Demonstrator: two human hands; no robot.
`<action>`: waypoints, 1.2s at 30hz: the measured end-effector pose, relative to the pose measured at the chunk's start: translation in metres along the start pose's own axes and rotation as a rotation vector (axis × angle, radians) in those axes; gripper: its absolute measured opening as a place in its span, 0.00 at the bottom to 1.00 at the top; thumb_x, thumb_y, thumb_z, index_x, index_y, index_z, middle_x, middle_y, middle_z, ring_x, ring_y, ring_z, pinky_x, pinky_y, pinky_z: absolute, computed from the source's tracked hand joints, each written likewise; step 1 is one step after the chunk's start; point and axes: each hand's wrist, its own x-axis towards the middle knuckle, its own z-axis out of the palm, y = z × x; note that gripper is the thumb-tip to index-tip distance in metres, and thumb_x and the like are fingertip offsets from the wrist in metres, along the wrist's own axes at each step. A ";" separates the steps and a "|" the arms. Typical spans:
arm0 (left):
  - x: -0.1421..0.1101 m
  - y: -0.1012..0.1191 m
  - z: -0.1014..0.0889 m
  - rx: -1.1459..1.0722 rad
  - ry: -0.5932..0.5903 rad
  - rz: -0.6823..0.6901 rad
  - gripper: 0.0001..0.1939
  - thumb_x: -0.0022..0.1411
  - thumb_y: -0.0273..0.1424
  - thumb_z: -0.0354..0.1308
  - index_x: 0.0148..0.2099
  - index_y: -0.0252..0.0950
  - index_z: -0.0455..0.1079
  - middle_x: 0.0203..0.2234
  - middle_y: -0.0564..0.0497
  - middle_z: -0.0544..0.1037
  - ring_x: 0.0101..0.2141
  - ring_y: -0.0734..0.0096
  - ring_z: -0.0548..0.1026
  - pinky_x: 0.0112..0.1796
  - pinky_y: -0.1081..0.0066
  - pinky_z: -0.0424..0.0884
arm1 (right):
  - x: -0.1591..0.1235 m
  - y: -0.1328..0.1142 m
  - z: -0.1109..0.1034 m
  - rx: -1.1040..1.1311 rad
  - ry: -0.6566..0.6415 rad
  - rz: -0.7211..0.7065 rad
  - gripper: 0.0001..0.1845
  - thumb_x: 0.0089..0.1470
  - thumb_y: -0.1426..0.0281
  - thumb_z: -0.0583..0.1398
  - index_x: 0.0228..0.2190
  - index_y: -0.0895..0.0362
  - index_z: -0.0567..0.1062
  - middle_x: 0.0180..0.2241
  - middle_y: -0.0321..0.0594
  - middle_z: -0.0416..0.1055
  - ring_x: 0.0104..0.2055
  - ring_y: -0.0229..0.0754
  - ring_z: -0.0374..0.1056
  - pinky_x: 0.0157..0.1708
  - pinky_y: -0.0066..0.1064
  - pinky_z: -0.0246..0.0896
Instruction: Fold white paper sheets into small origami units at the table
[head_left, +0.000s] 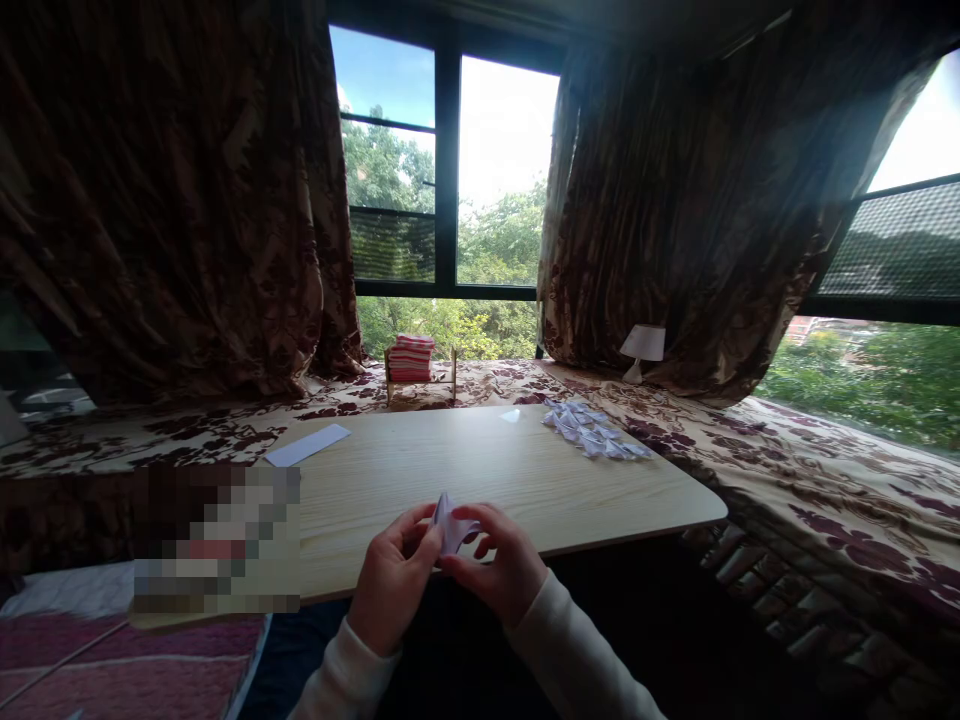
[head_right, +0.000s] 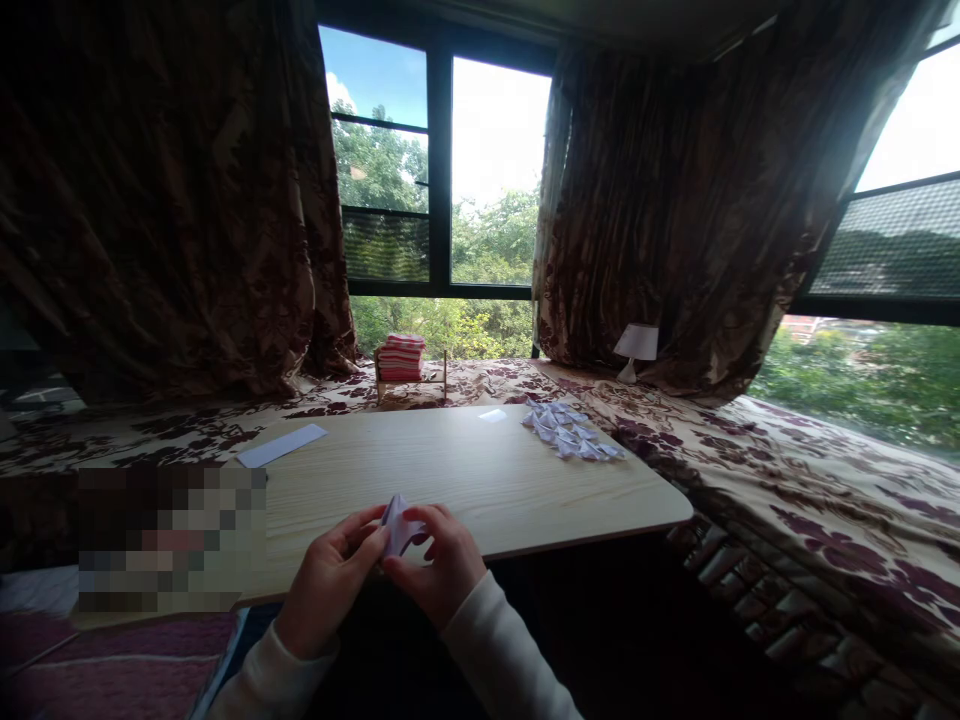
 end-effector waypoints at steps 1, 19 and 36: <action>0.000 0.000 0.000 0.006 0.001 0.002 0.21 0.52 0.37 0.55 0.46 0.30 0.66 0.28 0.49 0.79 0.28 0.67 0.76 0.30 0.72 0.72 | 0.000 0.000 0.000 -0.026 0.013 -0.012 0.20 0.35 0.74 0.63 0.36 0.57 0.71 0.36 0.41 0.69 0.31 0.40 0.67 0.23 0.27 0.62; 0.058 -0.004 0.001 0.218 0.088 0.128 0.16 0.52 0.33 0.53 0.41 0.30 0.73 0.33 0.48 0.78 0.36 0.63 0.74 0.38 0.70 0.68 | 0.067 0.049 -0.003 0.169 -0.028 0.129 0.11 0.41 0.71 0.58 0.32 0.59 0.72 0.25 0.36 0.71 0.28 0.37 0.67 0.29 0.29 0.64; 0.072 -0.004 0.005 0.405 0.024 0.030 0.13 0.56 0.31 0.52 0.42 0.36 0.73 0.34 0.49 0.78 0.36 0.65 0.74 0.37 0.72 0.68 | 0.089 0.068 -0.024 0.133 -0.298 0.118 0.07 0.46 0.74 0.55 0.26 0.59 0.74 0.21 0.35 0.70 0.23 0.35 0.63 0.22 0.25 0.58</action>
